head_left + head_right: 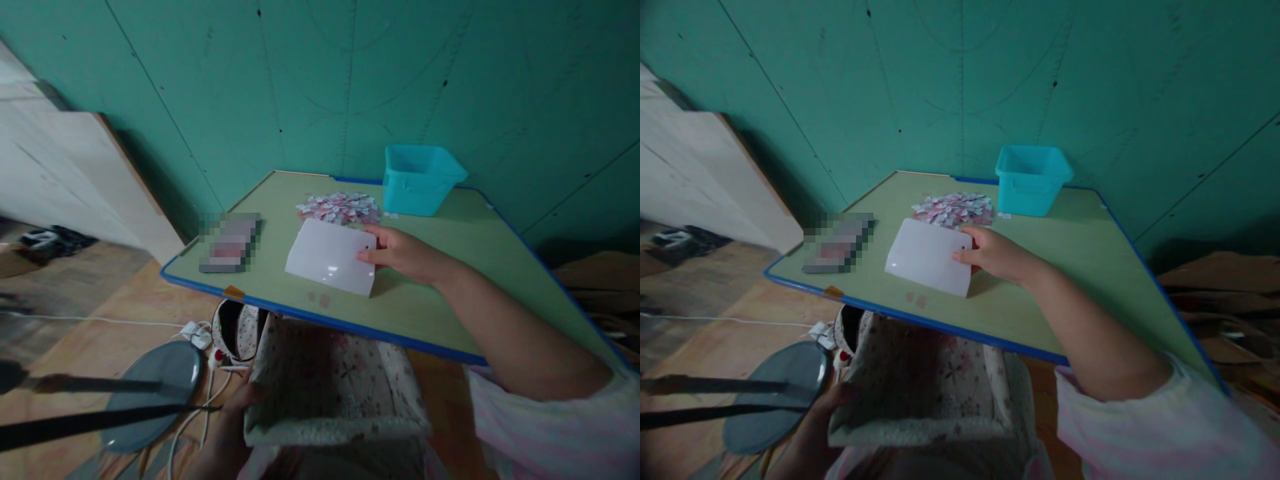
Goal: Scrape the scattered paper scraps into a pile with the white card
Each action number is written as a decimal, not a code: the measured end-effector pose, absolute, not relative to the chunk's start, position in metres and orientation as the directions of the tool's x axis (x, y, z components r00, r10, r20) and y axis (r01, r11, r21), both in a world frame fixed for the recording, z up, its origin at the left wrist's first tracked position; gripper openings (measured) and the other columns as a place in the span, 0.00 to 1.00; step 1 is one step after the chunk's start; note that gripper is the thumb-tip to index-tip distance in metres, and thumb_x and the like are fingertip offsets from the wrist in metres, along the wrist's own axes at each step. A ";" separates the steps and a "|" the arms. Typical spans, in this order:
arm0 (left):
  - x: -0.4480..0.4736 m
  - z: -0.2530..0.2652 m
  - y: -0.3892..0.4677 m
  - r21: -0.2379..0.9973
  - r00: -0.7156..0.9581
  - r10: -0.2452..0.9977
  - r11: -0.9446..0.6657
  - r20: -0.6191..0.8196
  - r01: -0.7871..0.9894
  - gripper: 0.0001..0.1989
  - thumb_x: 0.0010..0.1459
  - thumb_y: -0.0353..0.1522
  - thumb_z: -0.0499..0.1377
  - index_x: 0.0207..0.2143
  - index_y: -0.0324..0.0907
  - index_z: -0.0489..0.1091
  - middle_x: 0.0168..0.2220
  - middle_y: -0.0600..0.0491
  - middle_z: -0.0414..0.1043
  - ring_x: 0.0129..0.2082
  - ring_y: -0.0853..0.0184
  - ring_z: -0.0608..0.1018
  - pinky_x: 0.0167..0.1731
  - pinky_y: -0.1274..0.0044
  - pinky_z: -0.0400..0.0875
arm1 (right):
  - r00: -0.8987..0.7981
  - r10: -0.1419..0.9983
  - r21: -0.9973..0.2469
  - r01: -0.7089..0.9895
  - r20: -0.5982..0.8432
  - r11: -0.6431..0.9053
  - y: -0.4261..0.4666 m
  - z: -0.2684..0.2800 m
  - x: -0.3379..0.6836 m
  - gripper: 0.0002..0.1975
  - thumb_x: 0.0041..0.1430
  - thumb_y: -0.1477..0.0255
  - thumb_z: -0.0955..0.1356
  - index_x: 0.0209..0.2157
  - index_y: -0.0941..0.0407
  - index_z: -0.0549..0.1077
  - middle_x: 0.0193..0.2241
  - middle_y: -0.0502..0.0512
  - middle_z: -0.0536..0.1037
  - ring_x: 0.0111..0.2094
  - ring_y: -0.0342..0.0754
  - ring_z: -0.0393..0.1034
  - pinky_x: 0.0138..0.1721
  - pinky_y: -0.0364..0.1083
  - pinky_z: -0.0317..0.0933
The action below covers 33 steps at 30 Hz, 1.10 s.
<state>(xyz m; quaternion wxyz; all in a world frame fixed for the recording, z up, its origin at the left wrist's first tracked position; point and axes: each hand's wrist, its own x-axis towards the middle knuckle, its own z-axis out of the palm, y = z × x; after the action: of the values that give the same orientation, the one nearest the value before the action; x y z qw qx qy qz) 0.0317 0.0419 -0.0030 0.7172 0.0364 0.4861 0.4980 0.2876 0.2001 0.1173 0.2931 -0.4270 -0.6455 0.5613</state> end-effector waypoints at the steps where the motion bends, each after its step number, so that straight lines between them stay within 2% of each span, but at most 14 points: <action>1: 0.033 -0.001 0.040 0.551 0.026 0.767 0.484 -0.641 -0.679 0.17 0.36 0.23 0.59 0.33 0.45 0.69 0.19 0.58 0.73 0.20 0.64 0.75 0.20 0.76 0.68 | -0.459 0.883 -0.972 0.235 -0.096 0.016 0.200 0.117 0.288 0.11 0.45 0.74 0.67 0.34 0.57 0.65 0.29 0.50 0.72 0.27 0.42 0.67 0.25 0.41 0.62; 4: 0.033 0.001 0.036 0.568 0.055 0.779 0.502 -0.625 -0.652 0.19 0.40 0.23 0.57 0.37 0.47 0.69 0.23 0.57 0.75 0.25 0.63 0.76 0.23 0.76 0.68 | -0.493 0.864 -0.962 0.269 -0.104 0.038 0.199 0.117 0.287 0.11 0.45 0.73 0.67 0.33 0.57 0.65 0.28 0.50 0.72 0.27 0.42 0.66 0.25 0.41 0.61; 9: 0.028 -0.006 0.034 0.599 0.061 0.769 0.542 -0.636 -0.590 0.16 0.43 0.24 0.55 0.37 0.43 0.68 0.18 0.56 0.73 0.23 0.62 0.76 0.22 0.74 0.68 | -0.542 0.831 -0.969 0.246 -0.122 0.019 0.197 0.119 0.287 0.10 0.46 0.72 0.67 0.33 0.57 0.65 0.27 0.49 0.71 0.27 0.41 0.66 0.25 0.41 0.62; 13: 0.029 -0.001 0.032 0.622 0.032 0.776 0.529 -0.630 -0.577 0.12 0.42 0.25 0.55 0.33 0.40 0.70 0.16 0.55 0.71 0.20 0.62 0.75 0.20 0.74 0.68 | -0.531 0.844 -0.955 0.283 -0.078 0.090 0.200 0.115 0.288 0.11 0.46 0.71 0.67 0.34 0.57 0.64 0.28 0.50 0.71 0.27 0.42 0.66 0.25 0.41 0.61; 16: 0.032 0.009 0.030 0.612 0.016 0.750 0.551 -0.661 -0.568 0.07 0.43 0.24 0.54 0.25 0.39 0.70 0.11 0.57 0.68 0.15 0.66 0.73 0.16 0.78 0.67 | -0.597 0.798 -0.945 0.301 -0.080 0.131 0.200 0.114 0.289 0.11 0.47 0.71 0.67 0.33 0.58 0.64 0.28 0.50 0.70 0.28 0.41 0.66 0.26 0.41 0.61; 19: 0.033 0.014 0.028 0.625 -0.016 0.744 0.550 -0.668 -0.553 0.07 0.43 0.23 0.54 0.19 0.40 0.69 0.07 0.58 0.64 0.10 0.68 0.70 0.12 0.80 0.64 | -0.615 0.786 -0.941 0.296 -0.056 0.164 0.199 0.114 0.289 0.11 0.48 0.71 0.66 0.35 0.58 0.64 0.29 0.50 0.70 0.29 0.41 0.65 0.27 0.40 0.61; 22: 0.034 0.015 0.030 0.625 -0.023 0.748 0.538 -0.664 -0.565 0.07 0.41 0.23 0.55 0.22 0.40 0.70 0.09 0.58 0.66 0.11 0.68 0.71 0.12 0.80 0.64 | -0.590 0.805 -0.935 0.312 -0.053 0.167 0.199 0.114 0.290 0.12 0.49 0.71 0.66 0.36 0.58 0.63 0.30 0.51 0.70 0.30 0.41 0.65 0.28 0.41 0.61; 28: 0.035 0.018 0.030 0.652 -0.047 0.752 0.536 -0.657 -0.537 0.06 0.41 0.23 0.55 0.23 0.42 0.69 0.08 0.58 0.66 0.10 0.66 0.71 0.13 0.77 0.66 | -0.633 0.770 -0.948 0.287 -0.082 0.135 0.200 0.111 0.288 0.10 0.49 0.71 0.66 0.35 0.58 0.63 0.30 0.51 0.69 0.31 0.42 0.65 0.29 0.41 0.60; 33: 0.035 0.019 0.029 0.642 -0.046 0.753 0.525 -0.656 -0.560 0.09 0.39 0.23 0.55 0.27 0.42 0.68 0.10 0.58 0.68 0.12 0.66 0.72 0.13 0.78 0.65 | -0.621 0.778 -0.956 0.275 -0.098 0.099 0.197 0.111 0.284 0.10 0.49 0.71 0.66 0.34 0.58 0.63 0.29 0.50 0.69 0.30 0.41 0.65 0.29 0.41 0.61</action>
<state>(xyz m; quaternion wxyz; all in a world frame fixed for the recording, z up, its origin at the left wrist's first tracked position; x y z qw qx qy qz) 0.0351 0.0287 0.0192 0.6848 0.0894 0.5416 0.4793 0.2836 0.1967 0.1112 0.2250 -0.3728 -0.7063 0.5582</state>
